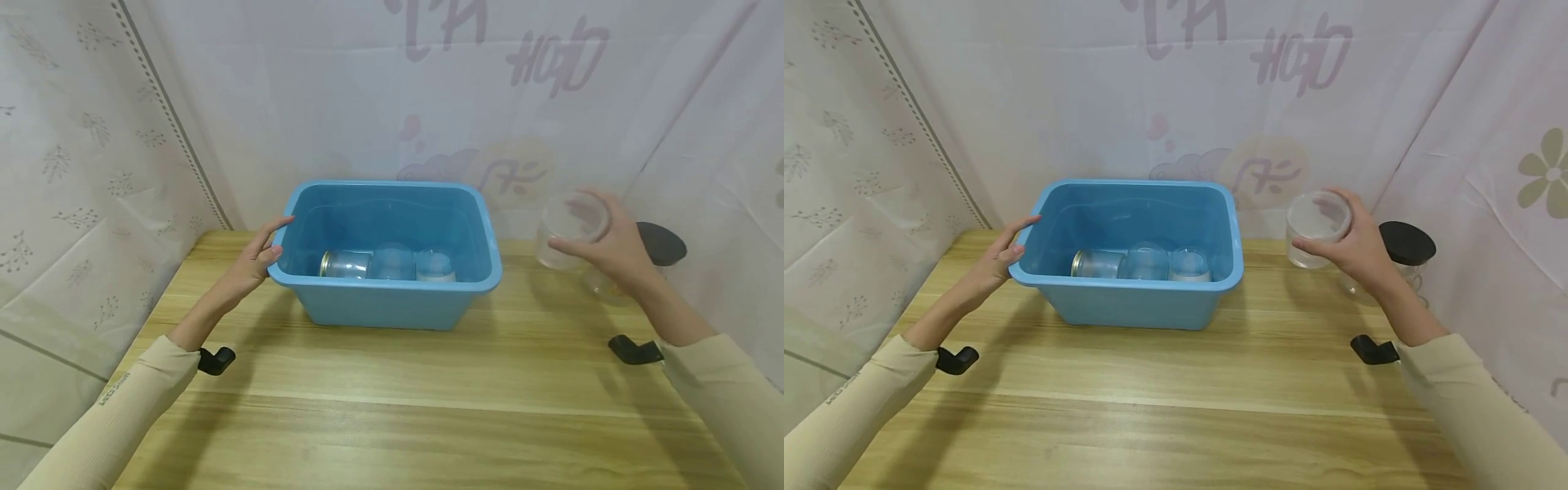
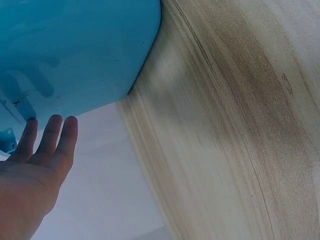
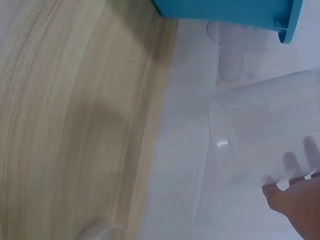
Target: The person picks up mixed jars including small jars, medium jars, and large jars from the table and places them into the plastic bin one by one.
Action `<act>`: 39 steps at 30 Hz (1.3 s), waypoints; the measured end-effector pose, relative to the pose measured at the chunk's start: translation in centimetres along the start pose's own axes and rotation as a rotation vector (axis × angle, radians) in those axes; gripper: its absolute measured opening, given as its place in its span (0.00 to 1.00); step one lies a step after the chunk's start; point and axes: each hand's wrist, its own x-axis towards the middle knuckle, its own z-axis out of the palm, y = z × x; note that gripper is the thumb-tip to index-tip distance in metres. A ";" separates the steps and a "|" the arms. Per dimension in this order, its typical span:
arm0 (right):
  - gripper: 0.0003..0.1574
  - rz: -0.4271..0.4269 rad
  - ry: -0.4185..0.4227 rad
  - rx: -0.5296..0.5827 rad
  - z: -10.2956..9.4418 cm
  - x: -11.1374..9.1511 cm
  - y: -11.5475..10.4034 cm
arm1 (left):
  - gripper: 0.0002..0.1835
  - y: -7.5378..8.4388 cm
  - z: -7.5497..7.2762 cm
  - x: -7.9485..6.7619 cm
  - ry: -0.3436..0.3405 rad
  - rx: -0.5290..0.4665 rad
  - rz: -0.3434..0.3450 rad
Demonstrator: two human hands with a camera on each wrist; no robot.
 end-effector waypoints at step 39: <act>0.61 -0.102 -0.066 0.113 1.2 3.6 -5.8 | 0.29 0.0 0.0 0.1 -0.007 -0.034 0.004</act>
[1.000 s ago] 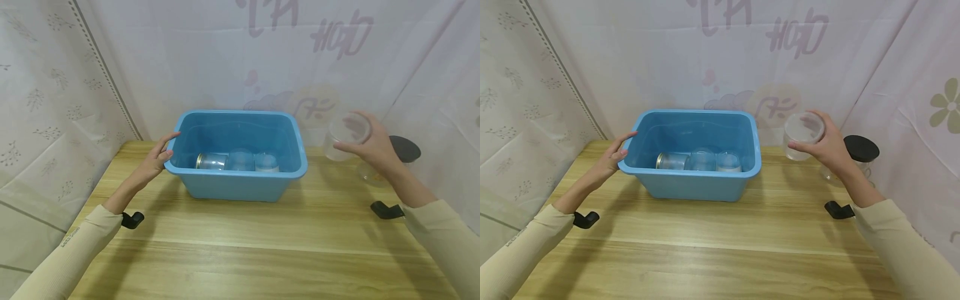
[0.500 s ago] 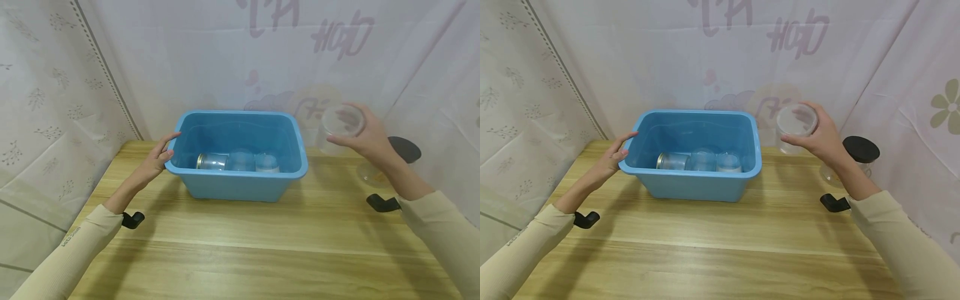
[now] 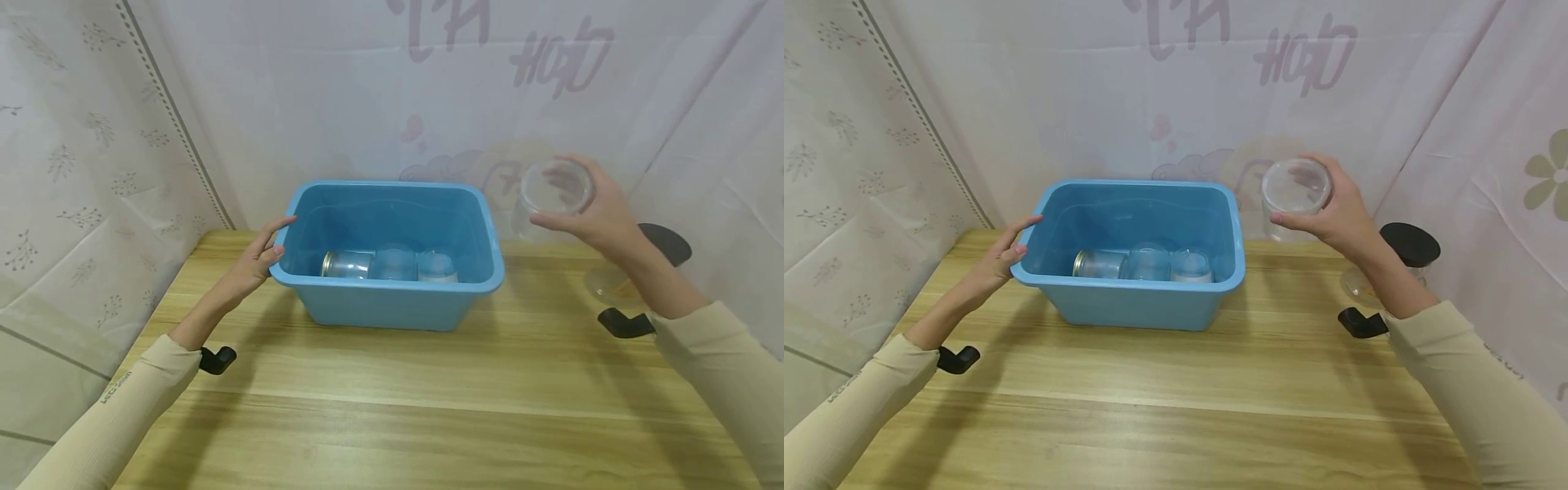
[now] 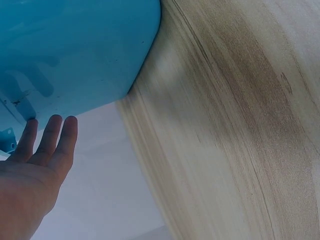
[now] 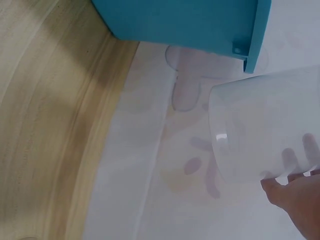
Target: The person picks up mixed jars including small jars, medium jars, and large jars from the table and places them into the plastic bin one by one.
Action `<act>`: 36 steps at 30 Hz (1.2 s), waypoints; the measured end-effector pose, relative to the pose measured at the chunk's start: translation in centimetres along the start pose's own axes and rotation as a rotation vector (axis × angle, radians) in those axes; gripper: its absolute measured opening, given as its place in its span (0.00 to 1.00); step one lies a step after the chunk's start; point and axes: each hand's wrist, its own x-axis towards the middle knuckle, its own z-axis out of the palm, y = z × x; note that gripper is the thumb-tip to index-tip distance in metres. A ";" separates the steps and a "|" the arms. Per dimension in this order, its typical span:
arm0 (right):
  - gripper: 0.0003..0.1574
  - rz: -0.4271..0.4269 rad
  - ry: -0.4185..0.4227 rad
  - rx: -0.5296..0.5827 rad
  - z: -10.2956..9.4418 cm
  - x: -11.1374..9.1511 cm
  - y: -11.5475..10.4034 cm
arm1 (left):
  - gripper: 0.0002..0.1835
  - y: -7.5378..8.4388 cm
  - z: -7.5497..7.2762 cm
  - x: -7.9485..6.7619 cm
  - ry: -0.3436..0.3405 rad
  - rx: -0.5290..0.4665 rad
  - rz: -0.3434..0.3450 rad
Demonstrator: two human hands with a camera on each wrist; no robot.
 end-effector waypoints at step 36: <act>0.64 -0.140 -0.026 -0.115 2.2 3.3 -7.0 | 0.32 1.2 -0.9 -0.3 -0.051 0.044 -0.066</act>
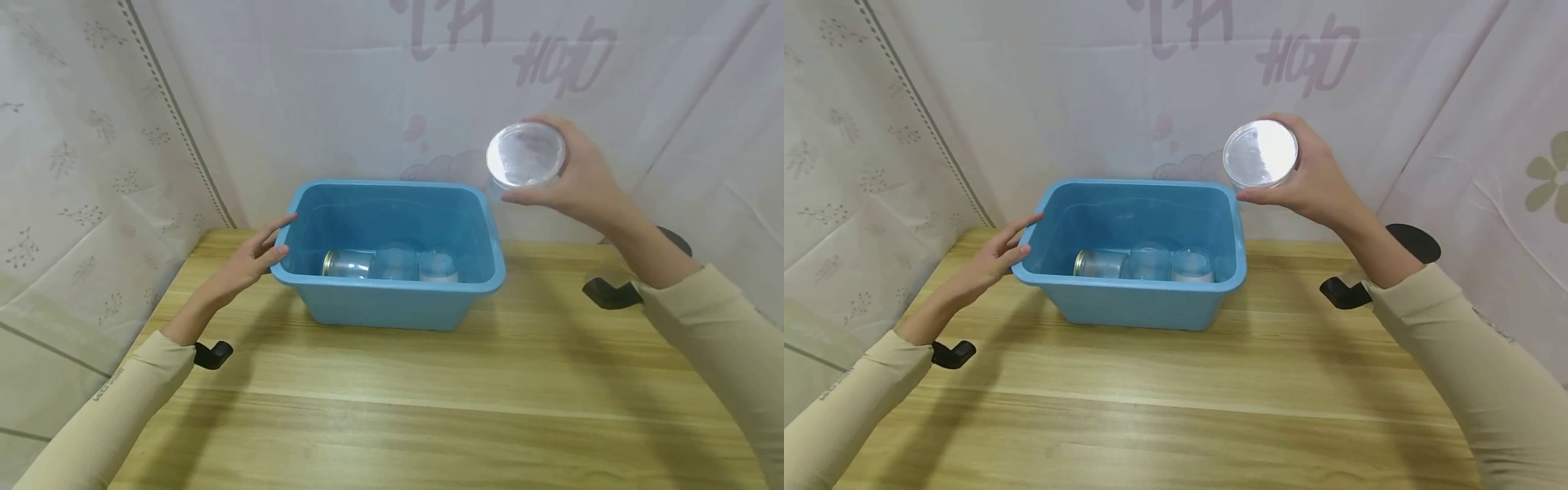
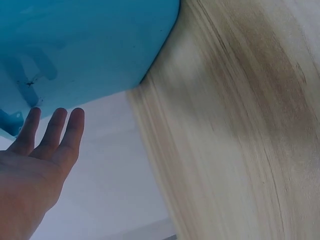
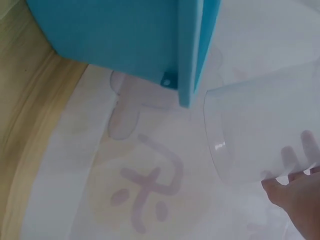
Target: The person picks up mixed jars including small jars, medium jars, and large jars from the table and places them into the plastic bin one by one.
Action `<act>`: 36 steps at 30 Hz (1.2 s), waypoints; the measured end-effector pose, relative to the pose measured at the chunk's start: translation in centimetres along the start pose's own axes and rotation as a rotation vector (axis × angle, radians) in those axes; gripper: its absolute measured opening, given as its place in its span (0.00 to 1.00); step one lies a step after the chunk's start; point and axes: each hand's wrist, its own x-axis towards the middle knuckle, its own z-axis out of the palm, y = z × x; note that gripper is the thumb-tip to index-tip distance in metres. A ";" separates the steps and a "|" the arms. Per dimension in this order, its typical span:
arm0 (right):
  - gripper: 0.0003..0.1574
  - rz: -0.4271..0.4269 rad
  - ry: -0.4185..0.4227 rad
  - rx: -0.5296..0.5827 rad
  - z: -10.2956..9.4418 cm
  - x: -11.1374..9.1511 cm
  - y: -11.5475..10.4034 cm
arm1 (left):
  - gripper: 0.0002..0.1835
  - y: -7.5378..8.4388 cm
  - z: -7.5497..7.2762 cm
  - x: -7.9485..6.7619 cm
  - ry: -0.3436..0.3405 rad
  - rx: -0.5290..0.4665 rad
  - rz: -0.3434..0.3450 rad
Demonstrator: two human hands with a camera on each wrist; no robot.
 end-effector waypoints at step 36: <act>0.67 -0.347 -0.299 -0.175 3.7 3.8 -2.7 | 0.33 0.1 0.2 0.1 -0.003 -0.047 -0.002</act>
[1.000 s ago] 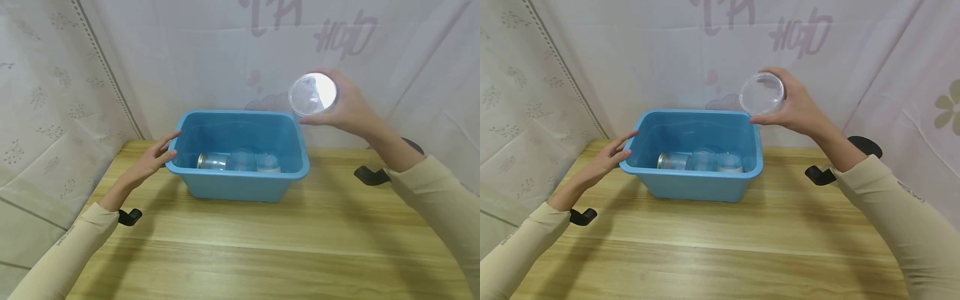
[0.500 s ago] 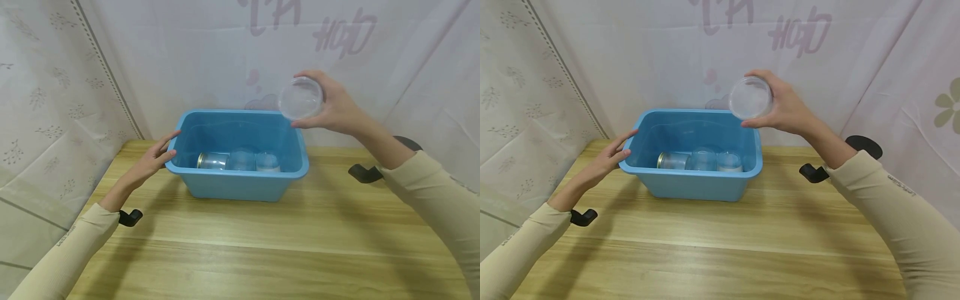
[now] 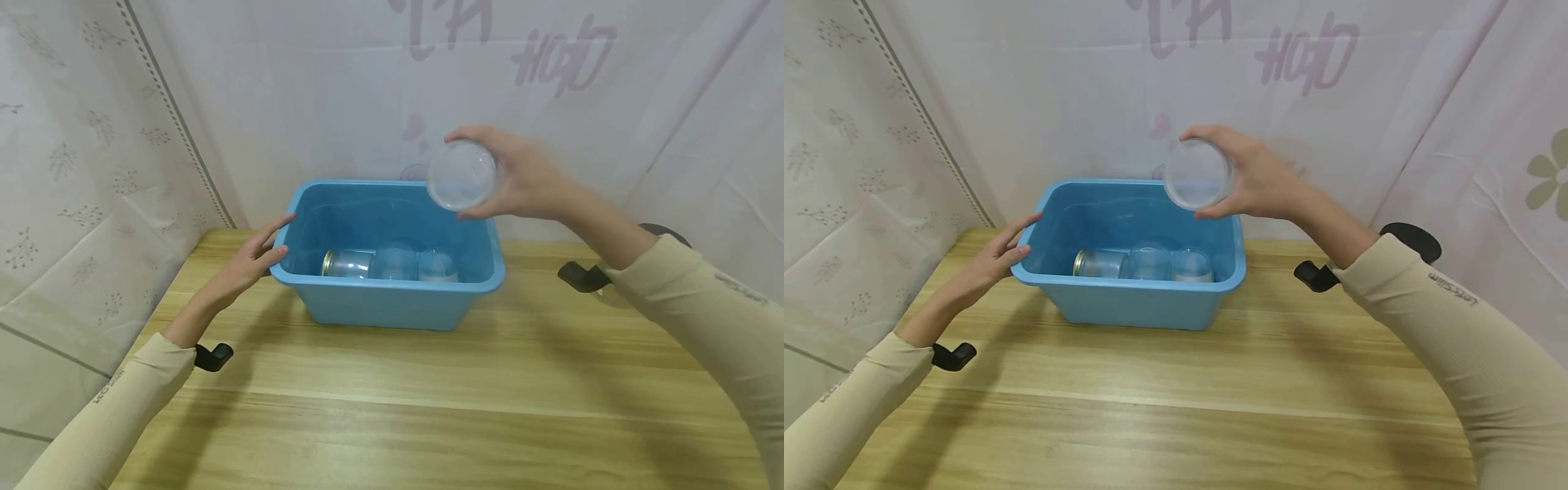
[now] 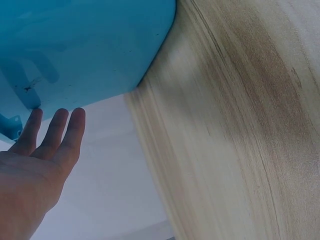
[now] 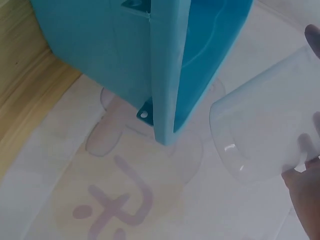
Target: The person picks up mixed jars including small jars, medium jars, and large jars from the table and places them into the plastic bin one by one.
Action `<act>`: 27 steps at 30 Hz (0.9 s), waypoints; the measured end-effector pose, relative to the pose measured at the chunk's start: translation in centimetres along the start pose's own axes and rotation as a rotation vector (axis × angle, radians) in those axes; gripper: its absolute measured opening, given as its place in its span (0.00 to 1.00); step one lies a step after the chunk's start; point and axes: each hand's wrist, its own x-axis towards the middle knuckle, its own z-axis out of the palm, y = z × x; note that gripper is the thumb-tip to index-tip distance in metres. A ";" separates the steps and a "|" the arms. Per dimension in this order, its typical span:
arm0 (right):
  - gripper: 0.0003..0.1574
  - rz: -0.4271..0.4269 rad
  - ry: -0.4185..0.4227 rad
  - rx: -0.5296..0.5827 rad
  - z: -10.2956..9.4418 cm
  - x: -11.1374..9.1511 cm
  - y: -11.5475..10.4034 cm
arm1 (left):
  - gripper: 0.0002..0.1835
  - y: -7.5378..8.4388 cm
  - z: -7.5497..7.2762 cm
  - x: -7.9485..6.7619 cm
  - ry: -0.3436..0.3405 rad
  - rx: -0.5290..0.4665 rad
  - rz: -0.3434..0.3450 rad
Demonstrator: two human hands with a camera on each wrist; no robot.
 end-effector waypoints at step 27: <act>0.61 -0.494 -0.329 -0.339 3.4 1.8 -1.2 | 0.33 -0.3 -0.1 0.0 0.014 0.003 -0.004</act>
